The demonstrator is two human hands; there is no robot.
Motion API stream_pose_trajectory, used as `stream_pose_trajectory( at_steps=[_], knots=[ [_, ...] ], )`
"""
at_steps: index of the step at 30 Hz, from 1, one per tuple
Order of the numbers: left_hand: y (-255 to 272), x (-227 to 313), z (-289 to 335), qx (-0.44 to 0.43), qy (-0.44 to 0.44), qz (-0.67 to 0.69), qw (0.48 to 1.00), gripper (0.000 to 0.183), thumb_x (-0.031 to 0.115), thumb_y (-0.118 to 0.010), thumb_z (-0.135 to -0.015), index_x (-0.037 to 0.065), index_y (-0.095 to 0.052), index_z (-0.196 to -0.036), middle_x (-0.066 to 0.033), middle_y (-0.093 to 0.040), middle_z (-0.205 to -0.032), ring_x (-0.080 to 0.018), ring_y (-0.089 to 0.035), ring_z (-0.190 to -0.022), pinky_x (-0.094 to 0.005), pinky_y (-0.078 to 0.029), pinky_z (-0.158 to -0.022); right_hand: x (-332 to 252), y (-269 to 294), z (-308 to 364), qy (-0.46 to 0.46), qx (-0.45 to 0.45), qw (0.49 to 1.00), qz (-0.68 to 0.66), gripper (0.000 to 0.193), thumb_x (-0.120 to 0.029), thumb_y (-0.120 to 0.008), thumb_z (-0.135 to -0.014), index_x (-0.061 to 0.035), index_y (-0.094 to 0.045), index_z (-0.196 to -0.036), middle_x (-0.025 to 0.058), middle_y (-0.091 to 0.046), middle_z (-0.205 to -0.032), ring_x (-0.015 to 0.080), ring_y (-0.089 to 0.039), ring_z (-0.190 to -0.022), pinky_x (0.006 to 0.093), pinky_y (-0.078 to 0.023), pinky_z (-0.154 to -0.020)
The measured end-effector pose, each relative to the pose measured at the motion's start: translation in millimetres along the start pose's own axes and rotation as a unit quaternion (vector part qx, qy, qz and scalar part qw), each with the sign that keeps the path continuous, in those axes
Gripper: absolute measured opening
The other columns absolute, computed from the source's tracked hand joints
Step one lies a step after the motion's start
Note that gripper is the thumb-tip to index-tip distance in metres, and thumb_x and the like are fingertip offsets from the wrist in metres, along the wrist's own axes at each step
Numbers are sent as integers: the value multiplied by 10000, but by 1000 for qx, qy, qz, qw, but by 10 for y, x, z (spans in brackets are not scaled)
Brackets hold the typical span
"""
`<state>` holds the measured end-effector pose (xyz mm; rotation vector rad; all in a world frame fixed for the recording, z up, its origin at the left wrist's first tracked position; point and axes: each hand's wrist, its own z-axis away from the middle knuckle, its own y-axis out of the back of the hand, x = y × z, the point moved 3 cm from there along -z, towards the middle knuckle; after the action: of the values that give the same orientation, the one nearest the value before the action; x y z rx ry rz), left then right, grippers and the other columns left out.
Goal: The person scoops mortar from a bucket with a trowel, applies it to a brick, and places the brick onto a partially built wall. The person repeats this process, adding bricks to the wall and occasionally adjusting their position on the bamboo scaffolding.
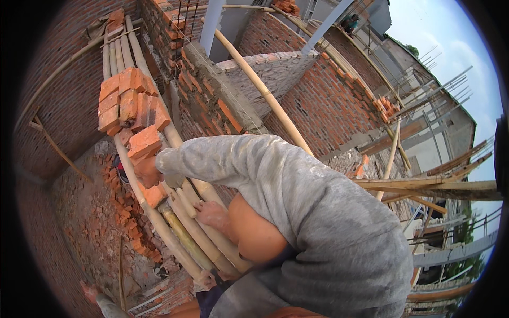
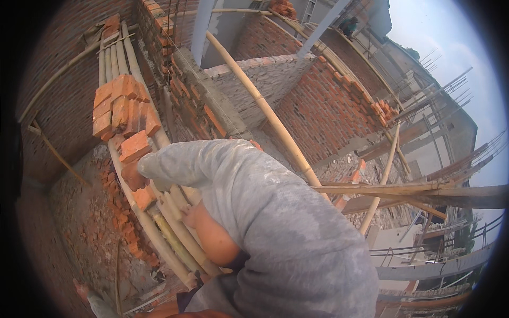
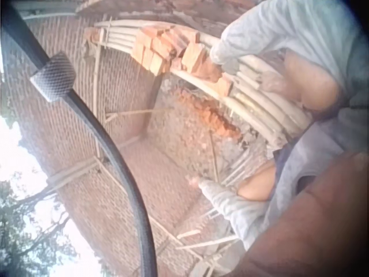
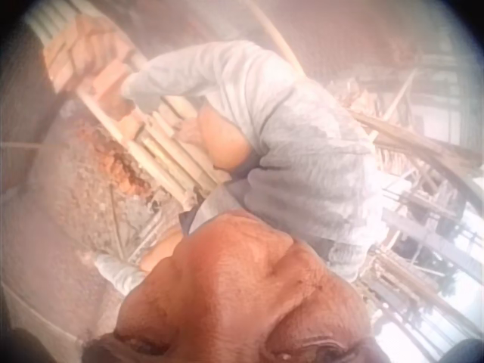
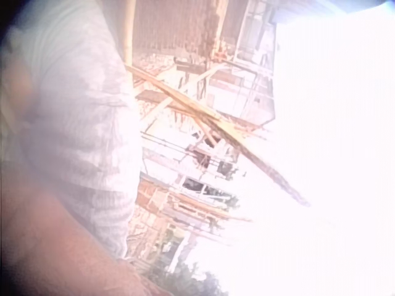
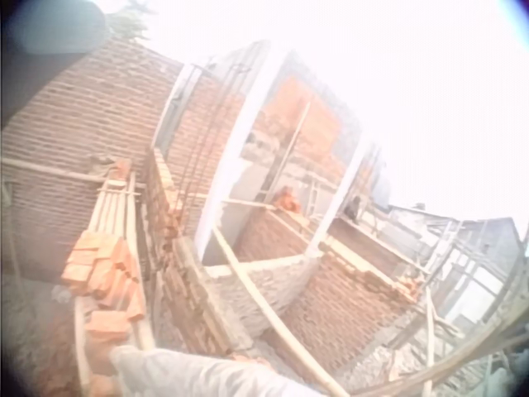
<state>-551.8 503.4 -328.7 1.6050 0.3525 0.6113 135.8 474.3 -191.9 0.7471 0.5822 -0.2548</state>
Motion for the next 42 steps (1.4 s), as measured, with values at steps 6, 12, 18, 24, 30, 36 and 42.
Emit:
stream_pose_trajectory(
  at_steps=[6,12,18,24,30,36,42],
  knots=[
    [-277,-120,18,-105,-131,108,980,557,-9,-563,-893,83,-578,-1442,-213,-691,-1297,-385,-704,-1147,-502,-562,-959,127,-203,-153,-44,-38,997,48,314,-165,-681,-905,8,-675,-1166,124,-769,-918,244,-748,-761,373,-605,-640],
    [-393,-199,24,-187,-155,16,970,339,136,-579,-978,33,-652,-1293,-181,-674,-1318,-356,-683,-1148,-493,-548,-983,136,-253,-92,-39,-22,998,44,185,-178,-672,-878,-23,-671,-979,108,-745,-844,230,-712,-685,374,-585,-585],
    [-133,-159,-2,-133,-62,15,989,348,294,-564,-985,39,-697,-1181,-220,-710,-1206,-385,-694,-1056,-529,-551,-908,118,-255,-72,-16,-8,999,28,150,-182,-662,-872,-38,-685,-836,87,-732,-783,208,-696,-649,363,-575,-562],
    [-107,-93,-28,-115,25,-25,993,472,414,-578,-986,-7,-732,-1136,-213,-766,-1061,-394,-729,-956,-543,-561,-841,191,-217,-32,-11,0,1000,20,152,-185,-676,-880,-37,-682,-913,88,-719,-769,231,-685,-634,377,-579,-571],
    [-234,13,-6,-72,-4,-81,994,600,549,-705,-945,-13,-715,-1157,-195,-767,-942,-387,-739,-862,-537,-575,-777,305,-229,-15,-21,-19,999,28,171,-201,-675,-885,-34,-649,-909,93,-710,-770,236,-690,-655,382,-598,-598],
    [-187,166,85,-70,-115,-2,991,530,431,-782,-895,-28,-707,-1149,-237,-733,-1107,-426,-703,-1044,-552,-552,-904,438,-202,31,-18,5,1000,8,140,-154,-613,-867,-38,-633,-790,97,-694,-738,226,-680,-624,368,-562,-551],
    [-42,368,253,-171,-95,0,981,432,247,-805,-827,-40,-694,-1129,-257,-725,-1134,-422,-716,-1021,-519,-573,-908,629,-151,63,-15,49,999,-2,193,-167,-655,-858,-23,-641,-731,110,-695,-720,233,-681,-634,379,-540,-559]
  ],
)
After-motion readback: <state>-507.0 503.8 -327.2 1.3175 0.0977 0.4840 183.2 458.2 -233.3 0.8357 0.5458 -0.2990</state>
